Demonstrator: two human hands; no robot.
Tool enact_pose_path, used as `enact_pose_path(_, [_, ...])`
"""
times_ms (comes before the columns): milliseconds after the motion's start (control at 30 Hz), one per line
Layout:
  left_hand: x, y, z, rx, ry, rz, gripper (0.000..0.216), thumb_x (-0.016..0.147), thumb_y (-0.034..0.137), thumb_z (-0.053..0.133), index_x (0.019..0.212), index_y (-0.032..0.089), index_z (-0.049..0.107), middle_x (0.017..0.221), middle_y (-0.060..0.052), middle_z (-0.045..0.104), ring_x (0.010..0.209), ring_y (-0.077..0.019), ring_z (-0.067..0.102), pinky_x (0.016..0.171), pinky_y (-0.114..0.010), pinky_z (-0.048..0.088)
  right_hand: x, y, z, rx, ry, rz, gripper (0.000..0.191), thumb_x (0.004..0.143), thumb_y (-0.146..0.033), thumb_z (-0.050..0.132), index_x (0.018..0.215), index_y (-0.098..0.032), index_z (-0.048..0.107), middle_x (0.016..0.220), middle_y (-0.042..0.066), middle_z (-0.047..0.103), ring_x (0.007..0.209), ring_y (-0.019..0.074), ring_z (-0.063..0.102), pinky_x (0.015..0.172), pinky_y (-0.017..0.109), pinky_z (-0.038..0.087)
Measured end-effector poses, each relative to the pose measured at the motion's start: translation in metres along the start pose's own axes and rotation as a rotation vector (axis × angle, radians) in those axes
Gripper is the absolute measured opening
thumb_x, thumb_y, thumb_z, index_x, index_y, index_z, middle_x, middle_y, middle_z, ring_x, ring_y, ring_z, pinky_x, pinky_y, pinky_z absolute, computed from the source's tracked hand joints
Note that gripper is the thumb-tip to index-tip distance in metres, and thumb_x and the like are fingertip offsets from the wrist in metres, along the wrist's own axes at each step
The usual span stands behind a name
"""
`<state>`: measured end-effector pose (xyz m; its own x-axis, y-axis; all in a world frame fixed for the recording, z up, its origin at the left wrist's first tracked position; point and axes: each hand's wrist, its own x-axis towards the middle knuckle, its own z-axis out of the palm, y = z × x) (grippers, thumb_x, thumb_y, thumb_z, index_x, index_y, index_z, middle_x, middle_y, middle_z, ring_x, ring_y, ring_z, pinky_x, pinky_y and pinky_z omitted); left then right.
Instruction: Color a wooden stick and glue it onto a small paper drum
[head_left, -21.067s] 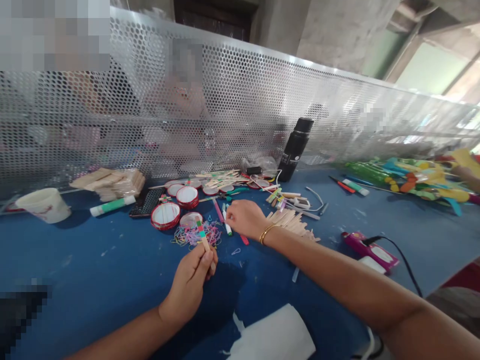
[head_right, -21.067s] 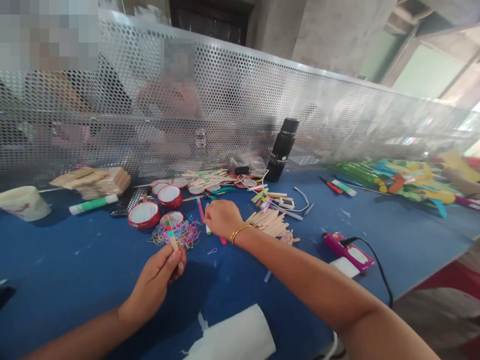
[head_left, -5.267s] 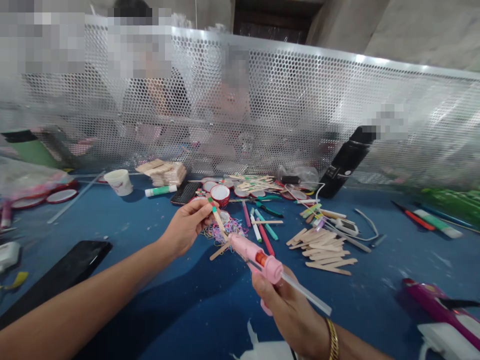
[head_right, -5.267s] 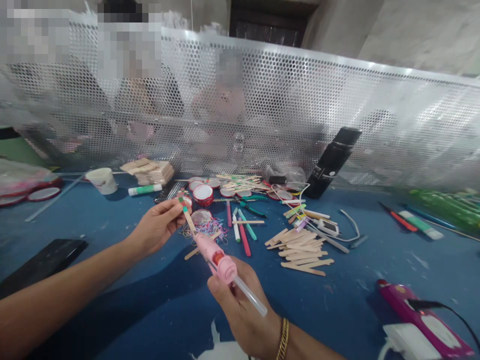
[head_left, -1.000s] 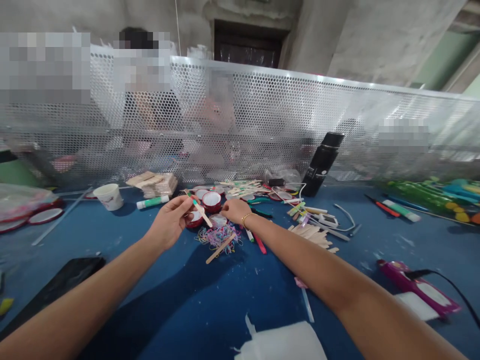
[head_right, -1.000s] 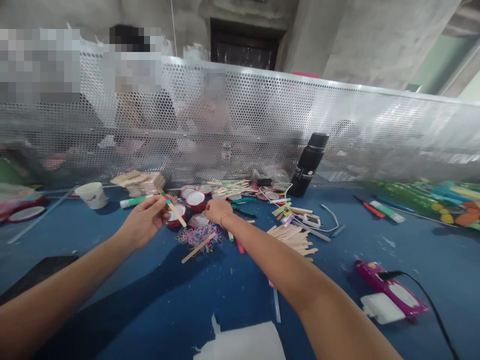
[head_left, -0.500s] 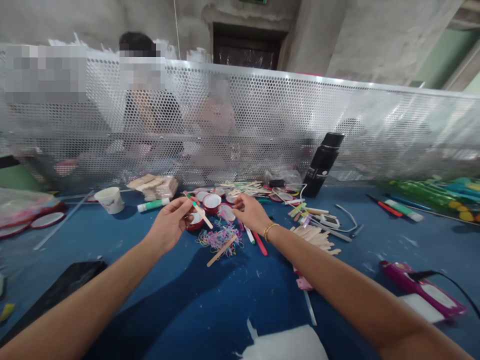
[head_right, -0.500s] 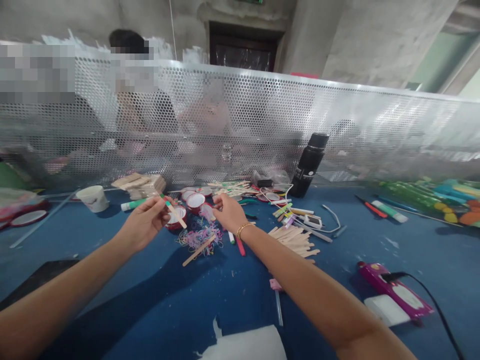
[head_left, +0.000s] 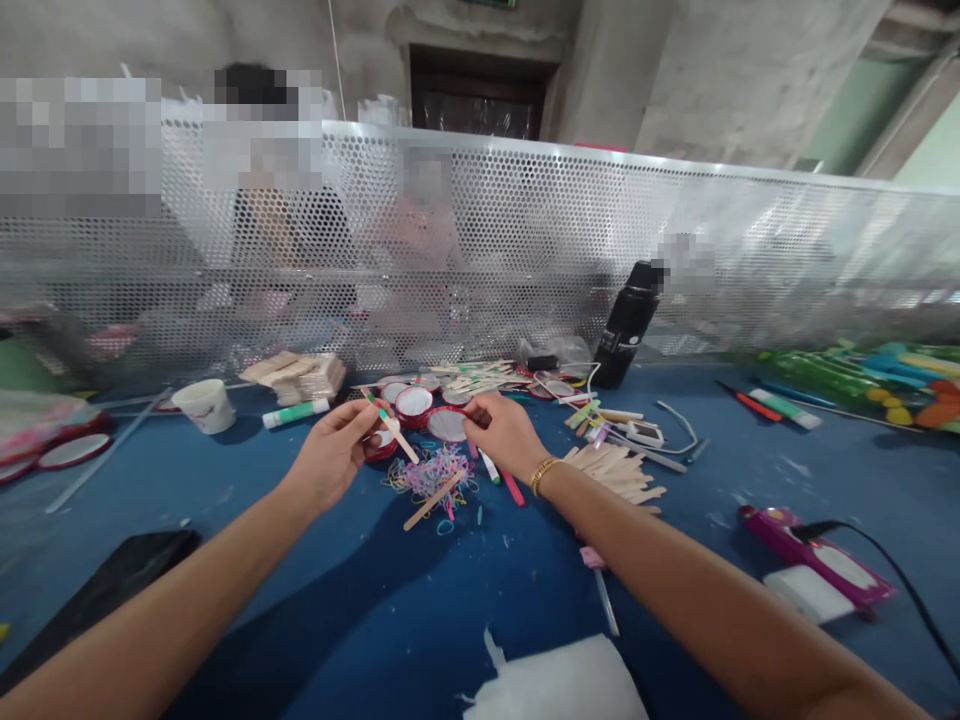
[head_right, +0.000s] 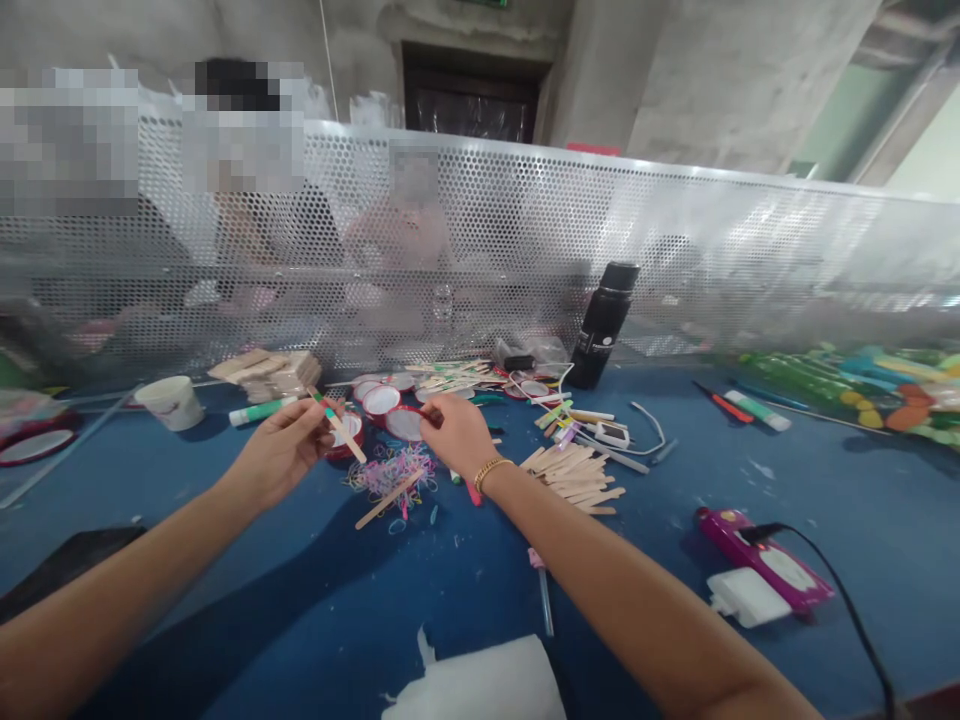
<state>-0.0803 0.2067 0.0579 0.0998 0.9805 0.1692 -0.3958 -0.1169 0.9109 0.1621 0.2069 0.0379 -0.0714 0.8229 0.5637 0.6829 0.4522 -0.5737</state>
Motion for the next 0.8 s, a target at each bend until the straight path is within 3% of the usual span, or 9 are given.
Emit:
enact_pose_path(200, [-0.004,-0.004,0.001,0.043,-0.051,-0.028,0.036,0.059,0.041,0.093,0.074,0.015,0.073,0.074,-0.001,0.068,0.058,-0.0077,0.054,0.055,-0.02,0.048,0.01,0.013,-0.002,0.109,-0.01,0.095,0.005,0.074,-0.015,0.06,0.075,-0.02,0.061,0.071,-0.001,0.065,0.069,0.0143,0.059,0.07,0.026,0.045])
enact_pose_path(400, [-0.012,-0.007,0.008,0.066,-0.141,-0.114,0.028,0.063,0.034,0.093,0.076,0.015,0.078,0.108,-0.009,0.075,0.092,-0.0175,0.067,0.081,-0.029,0.056,-0.001,-0.003,0.002,0.345,-0.108,0.159,0.012,0.075,-0.027,0.063,0.081,-0.021,0.054,0.071,-0.003,0.064,0.063,0.0129,0.06,0.063,0.026,0.051])
enact_pose_path(567, [-0.02,-0.01,0.011,0.049,-0.201,-0.289,0.031,0.059,0.033,0.095,0.075,0.014,0.077,0.088,-0.006,0.076,0.081,-0.0172,0.069,0.078,-0.031,0.059,-0.019,-0.02,0.005,0.449,-0.132,0.175,0.019,0.074,-0.032,0.066,0.08,-0.023,0.051,0.072,-0.004,0.061,0.064,0.0128,0.059,0.061,0.026,0.05])
enact_pose_path(800, [-0.023,-0.014,0.016,0.086,-0.197,-0.363,0.032,0.059,0.033,0.095,0.077,0.014,0.076,0.079,-0.006,0.075,0.07,-0.0166,0.07,0.067,-0.03,0.062,-0.029,-0.027,0.001,0.59,-0.159,0.21,0.026,0.076,-0.037,0.073,0.08,-0.023,0.052,0.071,-0.004,0.061,0.065,0.0136,0.06,0.064,0.028,0.051])
